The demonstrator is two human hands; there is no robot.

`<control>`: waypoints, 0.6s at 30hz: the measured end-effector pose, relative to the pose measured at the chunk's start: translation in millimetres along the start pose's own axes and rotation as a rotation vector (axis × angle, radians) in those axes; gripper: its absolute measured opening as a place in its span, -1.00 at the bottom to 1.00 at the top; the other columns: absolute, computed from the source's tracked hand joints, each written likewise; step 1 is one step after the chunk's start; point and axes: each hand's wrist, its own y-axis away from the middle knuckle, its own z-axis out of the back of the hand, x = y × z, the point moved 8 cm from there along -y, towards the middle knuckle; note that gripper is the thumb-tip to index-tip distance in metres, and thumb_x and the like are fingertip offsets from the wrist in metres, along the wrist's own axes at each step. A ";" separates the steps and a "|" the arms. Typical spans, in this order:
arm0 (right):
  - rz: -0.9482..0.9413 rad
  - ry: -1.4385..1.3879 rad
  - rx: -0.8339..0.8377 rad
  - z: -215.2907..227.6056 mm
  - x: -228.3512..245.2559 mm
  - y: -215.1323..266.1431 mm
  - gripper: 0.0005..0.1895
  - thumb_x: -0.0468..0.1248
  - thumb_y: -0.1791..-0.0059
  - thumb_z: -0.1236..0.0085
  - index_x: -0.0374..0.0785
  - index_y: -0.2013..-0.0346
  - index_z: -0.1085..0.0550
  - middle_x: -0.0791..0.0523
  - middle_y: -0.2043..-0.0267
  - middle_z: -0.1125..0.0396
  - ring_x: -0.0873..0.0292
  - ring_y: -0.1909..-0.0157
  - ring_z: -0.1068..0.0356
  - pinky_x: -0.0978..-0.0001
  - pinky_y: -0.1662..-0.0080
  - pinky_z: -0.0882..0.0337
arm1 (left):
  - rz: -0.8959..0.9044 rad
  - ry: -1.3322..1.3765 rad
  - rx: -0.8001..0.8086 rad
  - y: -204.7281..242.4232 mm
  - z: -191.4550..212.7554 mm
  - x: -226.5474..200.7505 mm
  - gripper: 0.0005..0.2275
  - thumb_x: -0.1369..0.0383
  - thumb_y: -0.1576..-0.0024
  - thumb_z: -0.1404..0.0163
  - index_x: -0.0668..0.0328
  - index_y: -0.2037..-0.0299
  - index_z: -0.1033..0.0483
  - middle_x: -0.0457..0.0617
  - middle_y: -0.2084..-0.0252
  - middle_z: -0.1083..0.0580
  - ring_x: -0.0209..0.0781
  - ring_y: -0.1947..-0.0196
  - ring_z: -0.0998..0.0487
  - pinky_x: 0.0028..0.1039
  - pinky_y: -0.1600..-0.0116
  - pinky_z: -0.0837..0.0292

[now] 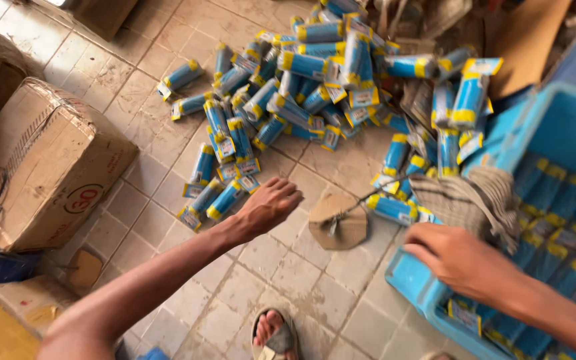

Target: The person picks up paint rollers from a pile on the floor, wipes each one with a cloth, and places them into a blue plastic bin.

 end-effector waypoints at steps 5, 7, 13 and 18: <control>0.215 0.045 -0.040 -42.3 24.2 -134.2 -0.74 -0.25 0.01 0.01 -0.14 0.03 -0.43 0.04 0.10 -0.45 0.00 0.00 -0.46 0.21 -0.01 -0.48 | 0.165 -0.071 -0.199 31.8 -40.3 101.2 -0.96 0.46 -0.11 0.02 0.15 0.36 -0.39 -0.02 0.48 -0.31 -0.07 0.42 -0.41 -0.39 0.27 -0.31; 0.212 0.060 -0.044 -56.7 23.6 -184.8 -0.68 -0.28 0.02 0.01 -0.20 -0.03 -0.41 0.00 0.09 -0.42 -0.02 -0.01 -0.45 0.19 -0.02 -0.47 | 0.182 -0.084 -0.230 23.2 -33.8 128.6 -0.95 0.45 -0.12 0.01 0.14 0.36 -0.39 -0.02 0.47 -0.32 -0.08 0.41 -0.42 -0.39 0.27 -0.32; 0.215 0.295 -0.408 -51.7 48.0 -287.9 -0.26 -0.39 0.05 -0.03 -0.40 -0.40 -0.03 -0.25 -0.29 -0.12 -0.20 -0.23 -0.24 0.03 -0.16 -0.35 | 0.207 -0.089 -0.409 -22.6 3.5 178.4 -0.53 0.53 -0.20 0.09 0.40 -0.34 -0.15 0.37 -0.22 -0.30 0.21 -0.08 -0.44 -0.24 -0.08 -0.36; 0.067 0.338 -0.540 -68.6 26.0 -331.6 -0.25 -0.33 0.05 -0.14 -0.36 -0.38 -0.06 -0.09 -0.24 -0.18 -0.01 -0.21 -0.23 0.22 -0.12 -0.41 | 0.278 0.154 -0.279 -30.8 -47.2 210.7 -0.49 0.54 -0.21 0.18 0.27 -0.40 -0.06 0.35 -0.32 -0.21 0.32 -0.19 -0.34 -0.09 -0.16 -0.30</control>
